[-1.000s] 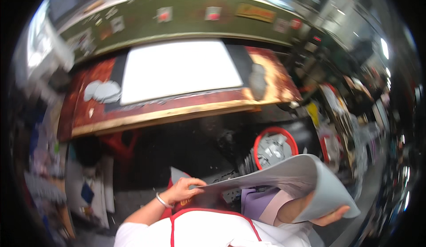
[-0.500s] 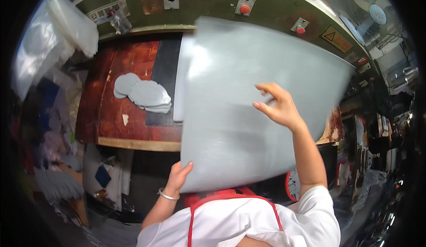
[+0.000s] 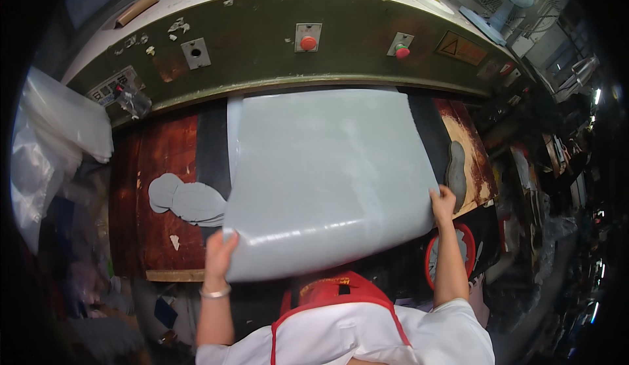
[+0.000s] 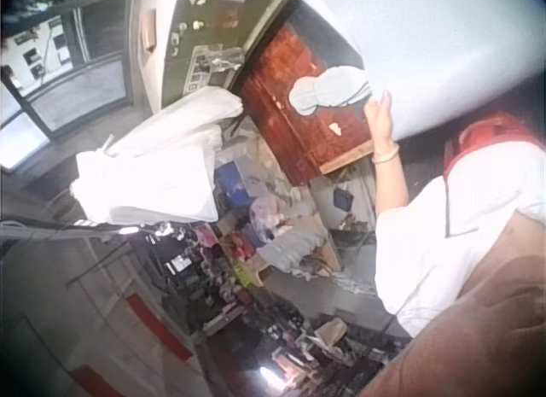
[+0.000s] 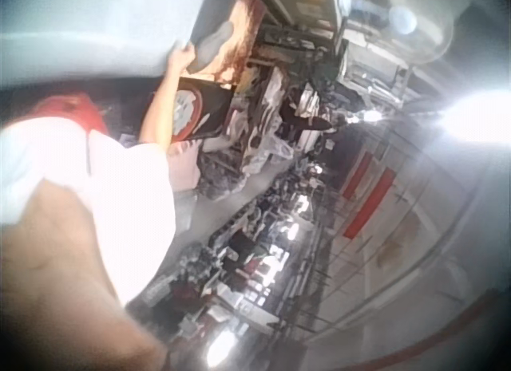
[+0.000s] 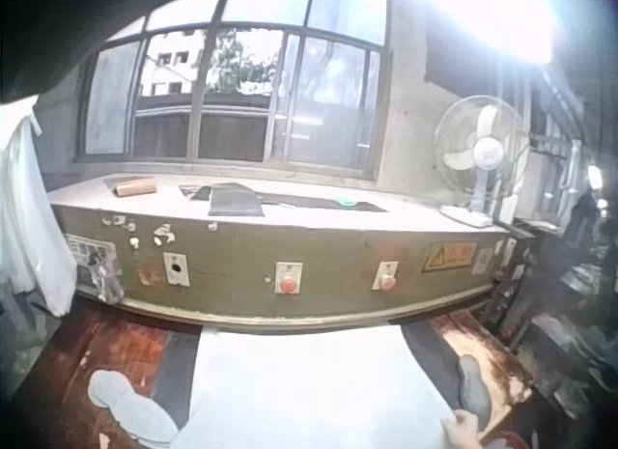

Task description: The person places sheets of gray foam onto a hydraulic cutting press, aligns a shoe-shaped template, and presses a button to cut out insoles. They remove the cut insoles, stack them, and repeat the process with new sheets.

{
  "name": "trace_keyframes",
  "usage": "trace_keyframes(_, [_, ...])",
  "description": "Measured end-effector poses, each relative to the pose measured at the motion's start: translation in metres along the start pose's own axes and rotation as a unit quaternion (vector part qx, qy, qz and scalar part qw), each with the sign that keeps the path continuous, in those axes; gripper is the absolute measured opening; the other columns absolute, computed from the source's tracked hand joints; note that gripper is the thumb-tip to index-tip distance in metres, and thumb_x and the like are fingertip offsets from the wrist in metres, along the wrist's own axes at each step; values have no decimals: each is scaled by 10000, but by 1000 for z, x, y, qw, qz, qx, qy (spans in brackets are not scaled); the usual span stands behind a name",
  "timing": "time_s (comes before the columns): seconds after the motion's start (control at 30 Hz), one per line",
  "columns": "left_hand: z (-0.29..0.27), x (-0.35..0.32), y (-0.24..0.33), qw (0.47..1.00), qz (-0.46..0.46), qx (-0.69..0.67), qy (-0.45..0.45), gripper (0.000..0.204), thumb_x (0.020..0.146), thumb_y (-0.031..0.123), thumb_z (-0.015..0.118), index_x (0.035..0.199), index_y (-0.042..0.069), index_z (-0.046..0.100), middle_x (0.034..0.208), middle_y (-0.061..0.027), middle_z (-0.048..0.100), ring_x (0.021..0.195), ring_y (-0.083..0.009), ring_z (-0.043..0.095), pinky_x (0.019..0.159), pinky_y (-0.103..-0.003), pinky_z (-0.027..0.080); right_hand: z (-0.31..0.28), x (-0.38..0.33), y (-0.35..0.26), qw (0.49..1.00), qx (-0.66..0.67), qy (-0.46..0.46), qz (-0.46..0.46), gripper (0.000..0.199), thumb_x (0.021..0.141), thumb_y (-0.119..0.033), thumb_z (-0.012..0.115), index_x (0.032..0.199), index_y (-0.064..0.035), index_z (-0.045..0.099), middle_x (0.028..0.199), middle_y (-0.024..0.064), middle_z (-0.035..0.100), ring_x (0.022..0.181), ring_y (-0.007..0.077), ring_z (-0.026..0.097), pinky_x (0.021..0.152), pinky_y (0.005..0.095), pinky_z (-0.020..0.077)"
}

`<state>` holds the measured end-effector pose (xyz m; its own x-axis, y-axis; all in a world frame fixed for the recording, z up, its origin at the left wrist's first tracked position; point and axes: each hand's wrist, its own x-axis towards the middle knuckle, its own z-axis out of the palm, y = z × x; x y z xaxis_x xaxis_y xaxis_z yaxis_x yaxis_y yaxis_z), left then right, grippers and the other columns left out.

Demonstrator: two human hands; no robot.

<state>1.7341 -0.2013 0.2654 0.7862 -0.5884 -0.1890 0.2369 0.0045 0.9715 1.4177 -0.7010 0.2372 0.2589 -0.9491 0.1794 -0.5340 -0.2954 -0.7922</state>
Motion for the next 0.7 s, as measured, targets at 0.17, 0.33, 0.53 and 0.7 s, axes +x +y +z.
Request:
trace_keyframes(0.17, [-4,162,46,957,136,230,117,331,932,200,584,1170,-29,607,1040,-126,680,952,-184,605,887,-335,460,46,78,-108,948,289,-134,-18,574,867,-184,695,1365,-3,474,1249,163,578,1014,186,616,829,287,528])
trace_keyframes(0.33, [83,123,12,786,306,529,94,480,894,136,583,1334,-24,474,1366,-249,475,1276,-383,448,1081,-436,332,39,49,-80,973,-29,-43,-225,600,812,-212,709,1326,5,490,1257,217,545,1124,366,536,951,430,438])
trace_keyframes(0.53, [174,44,-35,713,213,668,-1,721,843,332,641,1434,35,353,1514,-247,241,1428,-373,195,1102,-650,88,-39,8,44,945,-289,114,-104,635,785,-235,713,1335,-12,487,1315,311,445,1262,462,372,1057,503,324])
trace_keyframes(0.7, [182,98,-28,668,176,721,53,727,857,412,607,1448,81,345,1515,-225,251,1423,-354,208,1086,-667,117,-61,29,77,956,-275,23,-98,829,670,-340,810,1366,-47,468,1331,354,391,1262,490,358,1063,518,319])
